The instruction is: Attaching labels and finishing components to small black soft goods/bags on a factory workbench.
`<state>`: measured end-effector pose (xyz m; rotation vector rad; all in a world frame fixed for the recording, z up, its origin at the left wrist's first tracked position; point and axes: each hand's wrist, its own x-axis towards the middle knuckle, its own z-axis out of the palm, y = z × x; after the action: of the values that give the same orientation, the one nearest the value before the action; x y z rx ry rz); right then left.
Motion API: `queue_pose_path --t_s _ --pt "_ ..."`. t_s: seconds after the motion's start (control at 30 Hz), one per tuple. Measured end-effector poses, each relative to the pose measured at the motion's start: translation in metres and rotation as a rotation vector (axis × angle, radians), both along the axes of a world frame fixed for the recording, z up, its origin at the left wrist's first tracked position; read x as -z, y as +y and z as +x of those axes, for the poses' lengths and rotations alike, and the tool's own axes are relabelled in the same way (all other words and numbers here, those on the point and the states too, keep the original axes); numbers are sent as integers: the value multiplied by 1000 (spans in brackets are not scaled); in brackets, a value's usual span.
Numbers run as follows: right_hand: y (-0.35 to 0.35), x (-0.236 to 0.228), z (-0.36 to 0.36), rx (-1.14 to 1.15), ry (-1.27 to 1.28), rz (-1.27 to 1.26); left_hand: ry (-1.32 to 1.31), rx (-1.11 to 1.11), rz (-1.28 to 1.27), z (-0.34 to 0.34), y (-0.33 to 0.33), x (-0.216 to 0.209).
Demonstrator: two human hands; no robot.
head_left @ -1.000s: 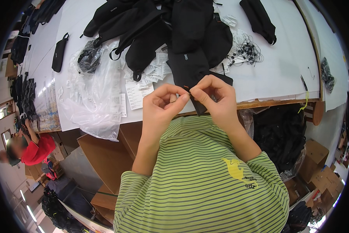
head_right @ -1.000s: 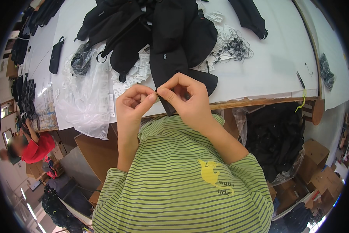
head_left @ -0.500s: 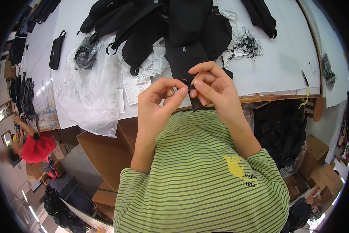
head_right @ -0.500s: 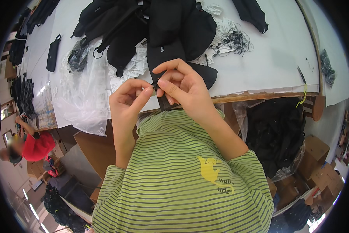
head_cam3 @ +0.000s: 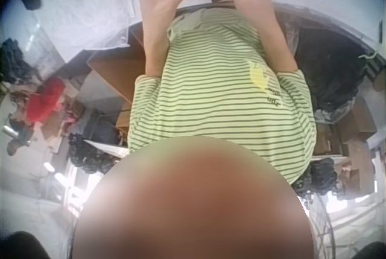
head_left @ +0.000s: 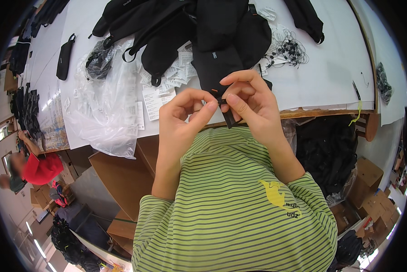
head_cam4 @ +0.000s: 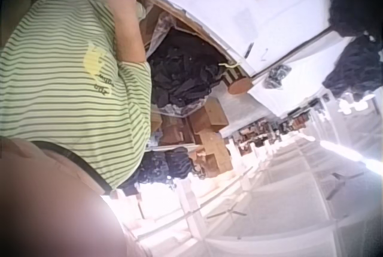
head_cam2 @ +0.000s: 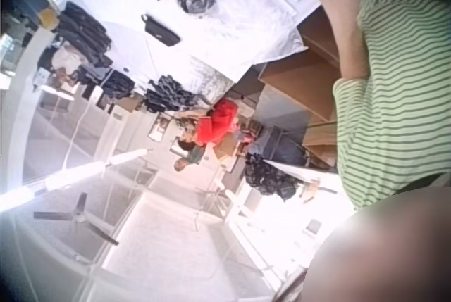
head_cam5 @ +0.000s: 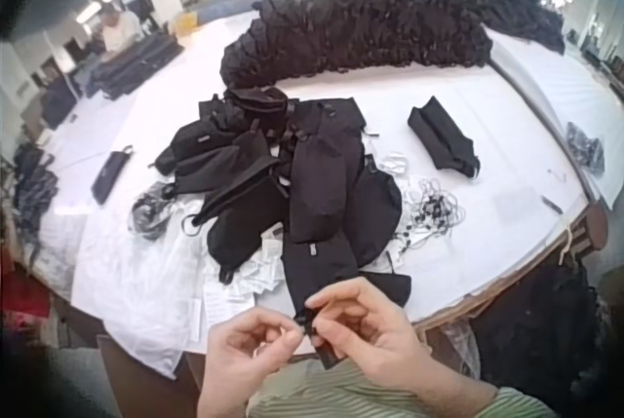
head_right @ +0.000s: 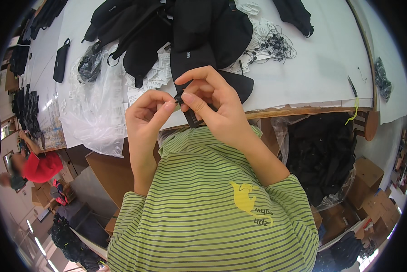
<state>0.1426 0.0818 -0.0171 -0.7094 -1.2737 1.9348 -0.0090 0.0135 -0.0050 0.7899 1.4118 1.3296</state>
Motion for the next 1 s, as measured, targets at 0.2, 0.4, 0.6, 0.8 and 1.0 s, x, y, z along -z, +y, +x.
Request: queue_pose_path --t_s 0.2,0.4,0.6,0.8,1.0 --pt "0 -1 1 -2 -5 30 6 20 4 0 0 0" --pt "-5 -3 2 44 -86 175 66 26 -31 2 -1 -8" --pt "-10 6 -1 211 -23 462 309 -30 162 7 -8 -11" --pt "-9 6 0 228 13 549 533 -53 269 6 -12 -14" --pt "-9 -8 3 87 20 332 732 -91 350 7 -12 -11"
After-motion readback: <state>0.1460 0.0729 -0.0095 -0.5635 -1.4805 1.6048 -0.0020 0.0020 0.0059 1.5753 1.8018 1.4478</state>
